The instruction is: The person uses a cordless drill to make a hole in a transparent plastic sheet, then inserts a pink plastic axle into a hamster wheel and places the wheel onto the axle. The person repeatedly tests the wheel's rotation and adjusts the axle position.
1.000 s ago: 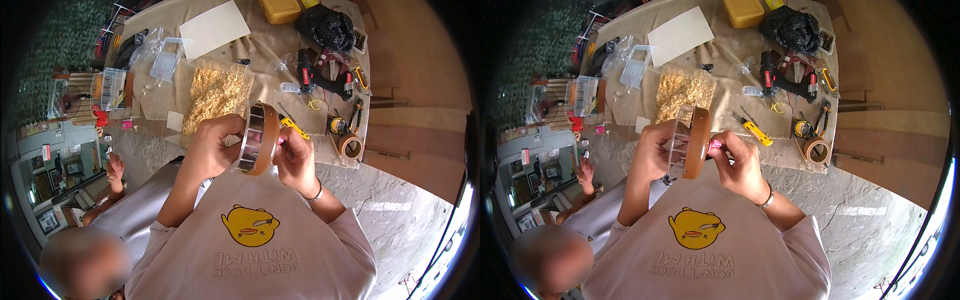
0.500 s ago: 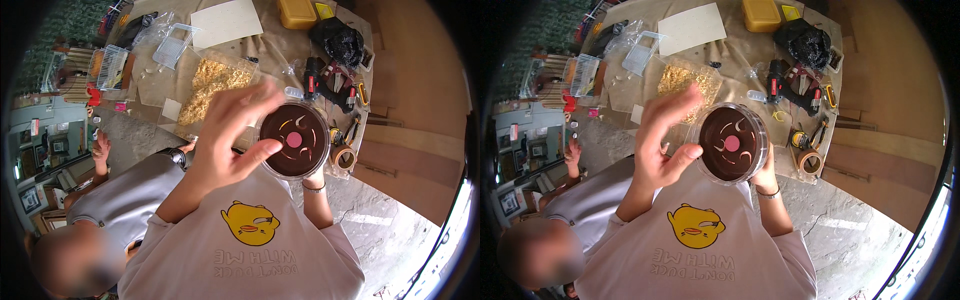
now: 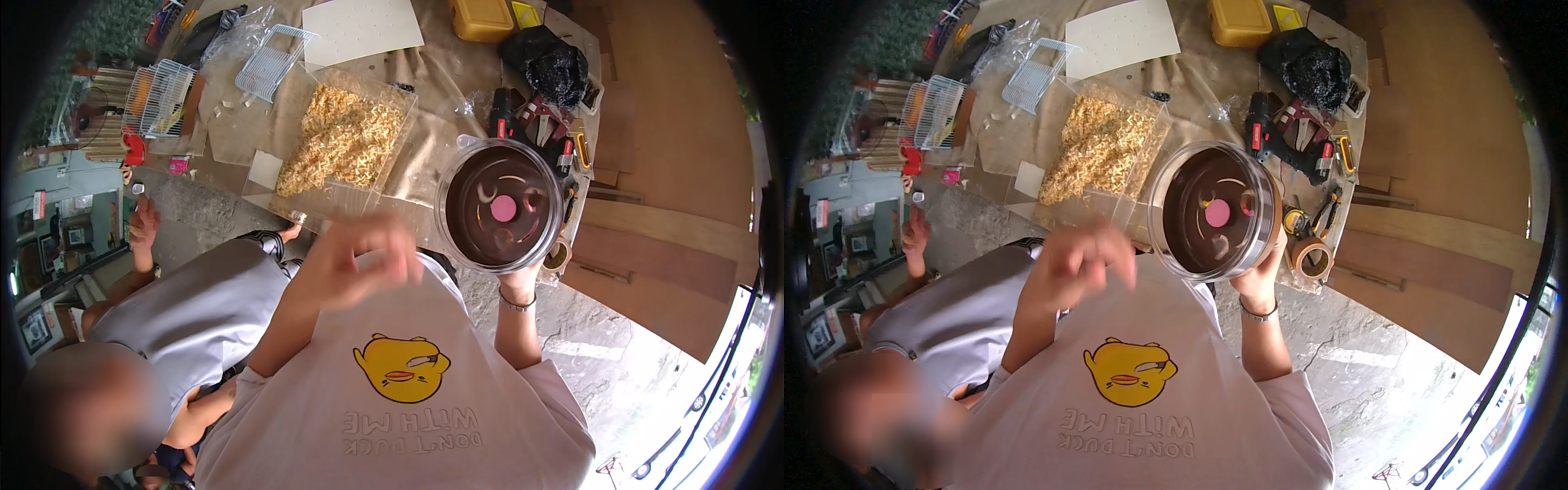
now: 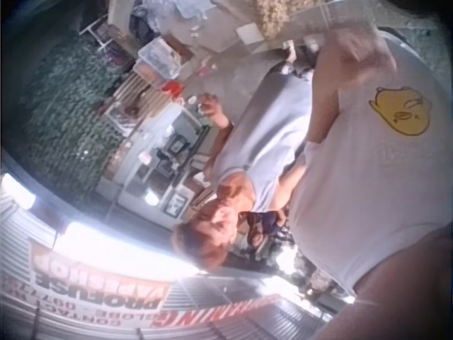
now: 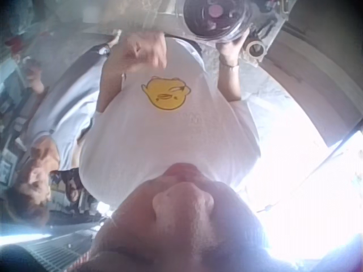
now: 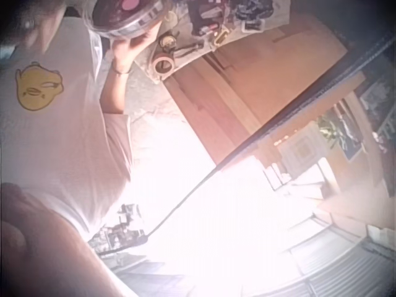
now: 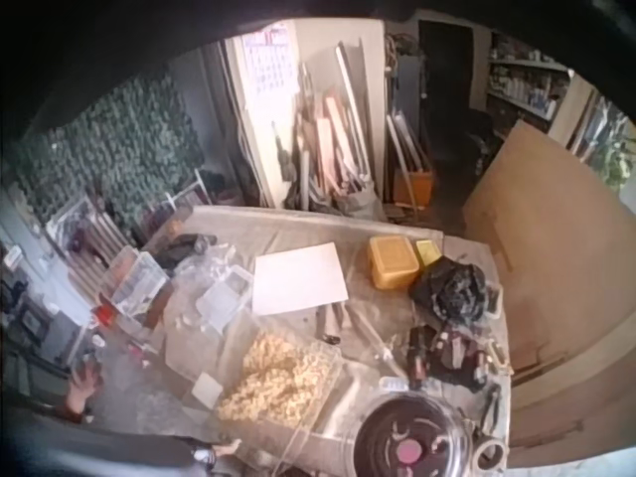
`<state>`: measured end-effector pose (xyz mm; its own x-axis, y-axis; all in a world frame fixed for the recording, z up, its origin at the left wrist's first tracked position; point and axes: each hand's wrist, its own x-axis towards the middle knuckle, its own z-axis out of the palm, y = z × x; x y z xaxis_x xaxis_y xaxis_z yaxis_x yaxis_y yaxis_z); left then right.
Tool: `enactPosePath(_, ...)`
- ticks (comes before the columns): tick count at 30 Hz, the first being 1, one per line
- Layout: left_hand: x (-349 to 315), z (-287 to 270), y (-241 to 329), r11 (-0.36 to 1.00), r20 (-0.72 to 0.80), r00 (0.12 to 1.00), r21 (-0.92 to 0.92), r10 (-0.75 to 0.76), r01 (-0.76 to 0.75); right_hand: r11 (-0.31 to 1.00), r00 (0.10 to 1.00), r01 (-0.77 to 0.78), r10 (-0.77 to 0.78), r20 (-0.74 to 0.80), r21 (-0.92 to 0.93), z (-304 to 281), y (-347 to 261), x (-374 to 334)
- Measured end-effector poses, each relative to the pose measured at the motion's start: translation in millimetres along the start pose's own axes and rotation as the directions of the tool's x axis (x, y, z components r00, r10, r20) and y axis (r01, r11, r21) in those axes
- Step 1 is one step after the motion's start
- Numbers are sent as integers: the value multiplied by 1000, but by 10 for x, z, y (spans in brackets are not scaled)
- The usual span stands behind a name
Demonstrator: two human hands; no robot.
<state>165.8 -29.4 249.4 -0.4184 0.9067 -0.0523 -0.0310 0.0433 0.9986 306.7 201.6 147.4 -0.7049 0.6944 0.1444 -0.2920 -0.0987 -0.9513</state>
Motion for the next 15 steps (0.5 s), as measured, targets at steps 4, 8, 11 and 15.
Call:
enactPosePath(4,431,367,-48,979,-559,821,-80,111,-188,1000,986,20,-21,166,4,19,-21,44)
enactPosePath(8,151,33,-126,862,-279,959,-474,49,-182,1000,991,-15,13,134,14,-11,-111,31)
enactPosePath(11,-31,-175,-119,954,-287,958,-289,-7,-79,992,990,99,-91,106,-73,-92,-48,-33)
enactPosePath(15,182,96,-43,991,-480,877,-131,-32,-35,996,993,37,-29,113,-77,-173,-20,-100)
